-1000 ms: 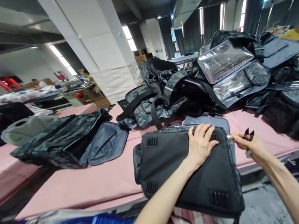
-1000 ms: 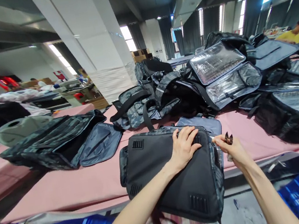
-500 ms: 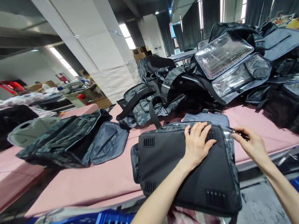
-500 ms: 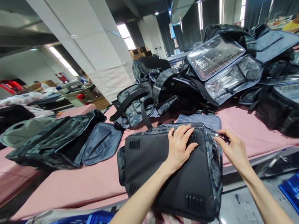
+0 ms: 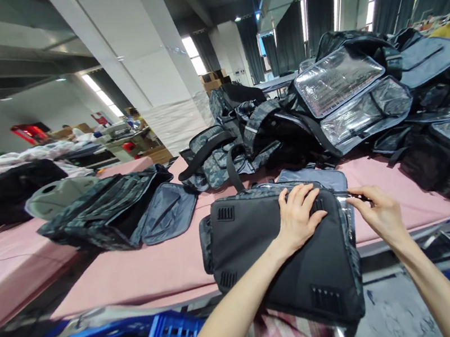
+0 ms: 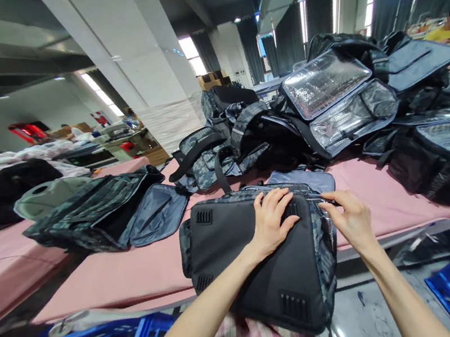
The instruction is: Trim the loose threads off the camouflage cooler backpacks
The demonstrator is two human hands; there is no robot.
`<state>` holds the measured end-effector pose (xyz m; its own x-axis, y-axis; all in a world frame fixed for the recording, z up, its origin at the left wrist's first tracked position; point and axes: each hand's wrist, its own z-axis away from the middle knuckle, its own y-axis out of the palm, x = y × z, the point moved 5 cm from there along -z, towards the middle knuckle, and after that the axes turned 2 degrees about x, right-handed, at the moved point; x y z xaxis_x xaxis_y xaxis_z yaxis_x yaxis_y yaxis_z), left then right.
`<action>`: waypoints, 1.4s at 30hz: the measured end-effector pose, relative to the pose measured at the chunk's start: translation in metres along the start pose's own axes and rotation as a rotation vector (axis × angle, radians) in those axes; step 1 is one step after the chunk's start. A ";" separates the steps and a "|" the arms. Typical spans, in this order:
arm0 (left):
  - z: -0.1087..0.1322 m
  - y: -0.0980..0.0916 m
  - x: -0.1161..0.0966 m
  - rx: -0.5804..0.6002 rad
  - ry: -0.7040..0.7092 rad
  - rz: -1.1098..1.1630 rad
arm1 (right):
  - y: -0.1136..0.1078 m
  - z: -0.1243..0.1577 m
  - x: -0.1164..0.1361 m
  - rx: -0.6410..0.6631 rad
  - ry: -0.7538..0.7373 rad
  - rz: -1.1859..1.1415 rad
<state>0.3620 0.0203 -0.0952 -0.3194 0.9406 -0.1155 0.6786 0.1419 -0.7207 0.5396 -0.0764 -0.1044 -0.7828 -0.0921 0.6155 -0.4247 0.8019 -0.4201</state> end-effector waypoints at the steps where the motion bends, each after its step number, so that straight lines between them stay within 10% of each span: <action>1: 0.000 -0.001 -0.001 -0.010 0.008 0.003 | 0.000 -0.001 -0.001 0.008 -0.002 -0.006; 26: 0.000 0.003 0.000 0.013 -0.009 0.011 | 0.009 0.011 -0.027 0.017 0.158 -0.173; 42: 0.001 0.004 -0.001 0.018 -0.010 -0.002 | -0.003 0.007 -0.007 -0.058 -0.090 -0.017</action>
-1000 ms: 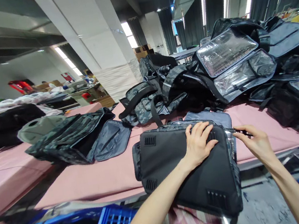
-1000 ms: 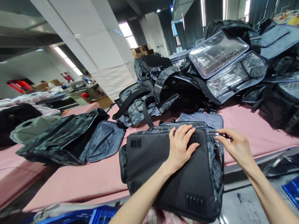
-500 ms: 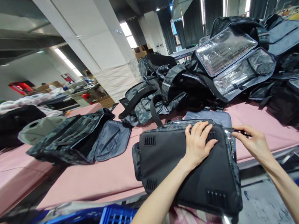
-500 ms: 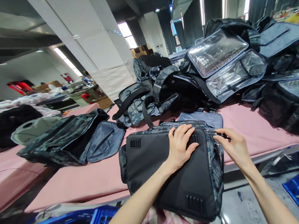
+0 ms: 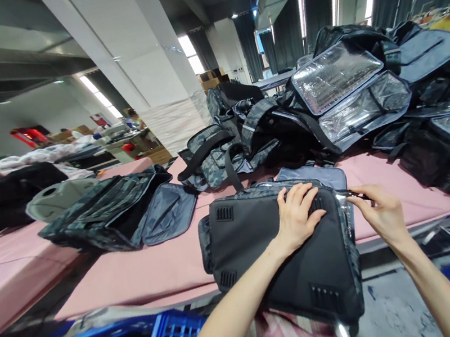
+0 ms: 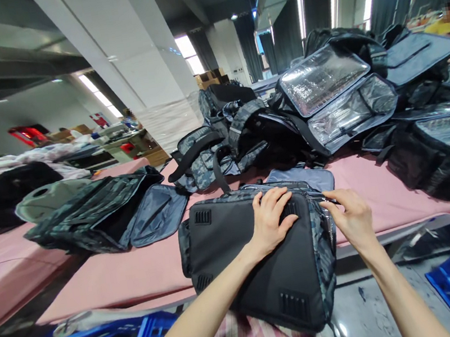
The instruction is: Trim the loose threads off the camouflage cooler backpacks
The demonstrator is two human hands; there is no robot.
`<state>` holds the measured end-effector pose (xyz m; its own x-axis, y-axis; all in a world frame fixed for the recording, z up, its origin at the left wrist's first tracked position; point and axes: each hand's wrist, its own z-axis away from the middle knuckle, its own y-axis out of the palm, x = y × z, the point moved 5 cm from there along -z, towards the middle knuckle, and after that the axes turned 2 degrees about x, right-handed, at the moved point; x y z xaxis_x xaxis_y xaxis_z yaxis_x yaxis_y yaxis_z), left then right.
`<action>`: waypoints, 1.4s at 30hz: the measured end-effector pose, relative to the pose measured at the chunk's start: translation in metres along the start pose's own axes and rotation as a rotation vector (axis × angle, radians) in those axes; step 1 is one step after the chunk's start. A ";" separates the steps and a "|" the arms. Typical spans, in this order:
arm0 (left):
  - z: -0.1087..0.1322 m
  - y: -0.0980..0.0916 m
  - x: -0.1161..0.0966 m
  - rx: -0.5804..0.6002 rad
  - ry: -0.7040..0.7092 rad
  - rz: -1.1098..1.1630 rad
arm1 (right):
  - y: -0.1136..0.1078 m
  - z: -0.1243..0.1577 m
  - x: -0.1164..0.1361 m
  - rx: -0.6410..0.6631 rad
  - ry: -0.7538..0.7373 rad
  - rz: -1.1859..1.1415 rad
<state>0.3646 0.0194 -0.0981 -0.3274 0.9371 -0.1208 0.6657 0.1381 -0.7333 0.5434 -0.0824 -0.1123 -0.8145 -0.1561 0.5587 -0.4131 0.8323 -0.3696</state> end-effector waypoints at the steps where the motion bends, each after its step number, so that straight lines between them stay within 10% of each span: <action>1: 0.000 0.000 0.000 -0.002 0.003 0.003 | -0.002 -0.003 0.005 0.001 -0.054 0.028; 8: 0.002 0.001 -0.001 -0.011 0.013 0.001 | -0.006 -0.031 0.011 0.218 -0.312 0.116; 26: -0.002 0.002 0.001 0.066 -0.013 -0.018 | 0.015 0.001 -0.023 0.157 0.398 -0.404; 33: -0.006 -0.010 -0.036 -0.040 0.031 -0.130 | 0.039 0.010 -0.006 0.172 0.495 -0.481; 42: -0.032 -0.004 -0.061 0.194 -0.040 -0.121 | 0.012 0.023 0.002 0.129 0.541 -0.420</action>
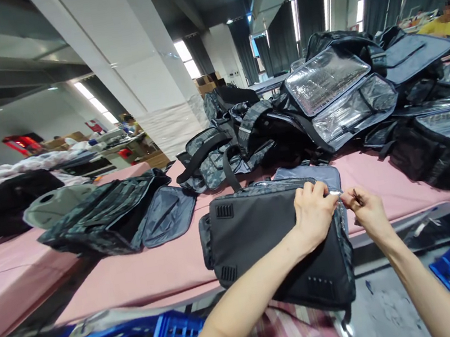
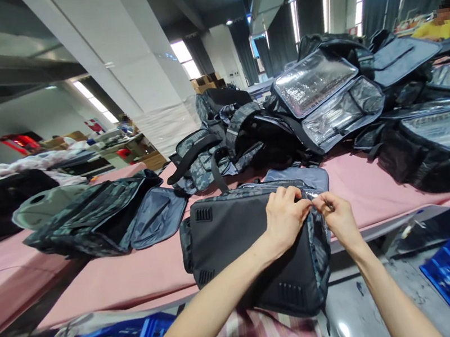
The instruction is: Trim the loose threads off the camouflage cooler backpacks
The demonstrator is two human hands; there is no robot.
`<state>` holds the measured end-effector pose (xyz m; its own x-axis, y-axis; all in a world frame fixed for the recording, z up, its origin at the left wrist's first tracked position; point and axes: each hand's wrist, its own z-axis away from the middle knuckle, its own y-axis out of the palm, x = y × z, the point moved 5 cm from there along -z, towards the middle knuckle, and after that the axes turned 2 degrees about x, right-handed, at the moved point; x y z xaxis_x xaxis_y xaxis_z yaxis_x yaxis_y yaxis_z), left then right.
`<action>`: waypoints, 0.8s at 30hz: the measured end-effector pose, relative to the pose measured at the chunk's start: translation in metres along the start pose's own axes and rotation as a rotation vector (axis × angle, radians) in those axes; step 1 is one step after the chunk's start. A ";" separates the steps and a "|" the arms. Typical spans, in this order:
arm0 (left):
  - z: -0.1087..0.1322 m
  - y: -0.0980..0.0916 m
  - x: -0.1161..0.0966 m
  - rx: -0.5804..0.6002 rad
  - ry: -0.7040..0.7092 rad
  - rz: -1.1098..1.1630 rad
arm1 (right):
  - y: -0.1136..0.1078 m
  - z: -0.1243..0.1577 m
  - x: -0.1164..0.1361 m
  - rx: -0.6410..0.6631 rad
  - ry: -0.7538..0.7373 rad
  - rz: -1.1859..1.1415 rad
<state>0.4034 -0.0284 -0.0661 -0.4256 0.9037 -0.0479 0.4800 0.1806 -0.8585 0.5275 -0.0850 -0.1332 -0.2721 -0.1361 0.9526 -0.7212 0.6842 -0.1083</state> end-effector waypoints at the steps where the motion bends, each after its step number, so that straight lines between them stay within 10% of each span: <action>1: -0.003 0.000 0.001 0.022 -0.022 0.029 | -0.003 0.001 -0.003 -0.015 -0.004 0.012; 12: -0.029 0.012 0.039 0.331 -0.357 0.712 | -0.009 0.012 -0.036 -0.096 -0.102 0.098; 24: -0.024 0.020 0.025 0.395 -0.335 1.124 | -0.011 0.012 -0.049 -0.177 -0.099 0.042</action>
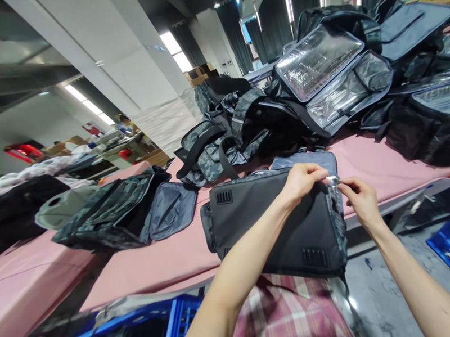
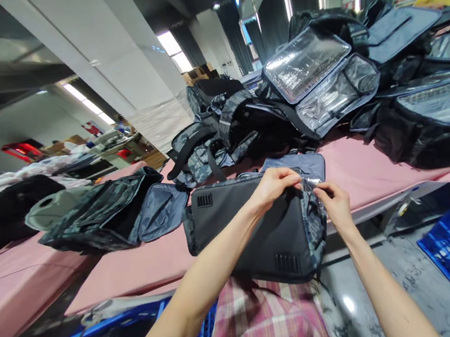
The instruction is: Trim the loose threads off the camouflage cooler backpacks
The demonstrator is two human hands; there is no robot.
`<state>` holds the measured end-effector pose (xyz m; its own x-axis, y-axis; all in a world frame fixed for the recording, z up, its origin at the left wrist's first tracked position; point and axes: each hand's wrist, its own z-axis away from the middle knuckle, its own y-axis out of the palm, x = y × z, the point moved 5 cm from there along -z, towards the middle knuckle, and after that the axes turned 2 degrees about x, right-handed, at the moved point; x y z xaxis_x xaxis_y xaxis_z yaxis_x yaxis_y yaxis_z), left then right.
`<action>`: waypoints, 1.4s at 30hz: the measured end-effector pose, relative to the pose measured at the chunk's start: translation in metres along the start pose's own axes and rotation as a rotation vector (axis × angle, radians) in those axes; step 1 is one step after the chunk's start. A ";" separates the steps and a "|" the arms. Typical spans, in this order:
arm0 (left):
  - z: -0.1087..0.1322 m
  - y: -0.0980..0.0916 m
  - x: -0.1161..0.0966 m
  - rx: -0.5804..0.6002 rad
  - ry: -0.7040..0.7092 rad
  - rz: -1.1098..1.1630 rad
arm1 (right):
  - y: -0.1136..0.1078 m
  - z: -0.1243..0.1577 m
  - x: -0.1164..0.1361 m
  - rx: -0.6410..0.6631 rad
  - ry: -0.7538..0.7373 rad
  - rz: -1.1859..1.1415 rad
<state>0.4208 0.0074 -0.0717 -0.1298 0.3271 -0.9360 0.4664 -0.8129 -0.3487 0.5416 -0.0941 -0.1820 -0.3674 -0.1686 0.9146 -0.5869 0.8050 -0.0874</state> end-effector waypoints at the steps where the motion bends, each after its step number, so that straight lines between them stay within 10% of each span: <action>1: 0.002 0.001 -0.002 0.089 0.010 0.056 | -0.006 0.004 -0.002 -0.022 0.011 0.003; 5: 0.013 0.002 -0.009 0.340 0.144 -0.004 | -0.029 0.032 -0.004 -0.042 -0.006 0.061; 13: 0.024 0.010 -0.002 0.358 0.346 -0.798 | -0.024 0.068 0.004 0.074 -0.113 0.180; 42: 0.021 0.008 0.006 0.384 0.428 -0.775 | -0.011 0.055 -0.016 0.063 -0.083 -0.032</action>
<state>0.4055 -0.0074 -0.0806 0.0842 0.9256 -0.3689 0.0579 -0.3742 -0.9256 0.5138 -0.1315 -0.2174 -0.4046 -0.2424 0.8818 -0.6423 0.7617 -0.0853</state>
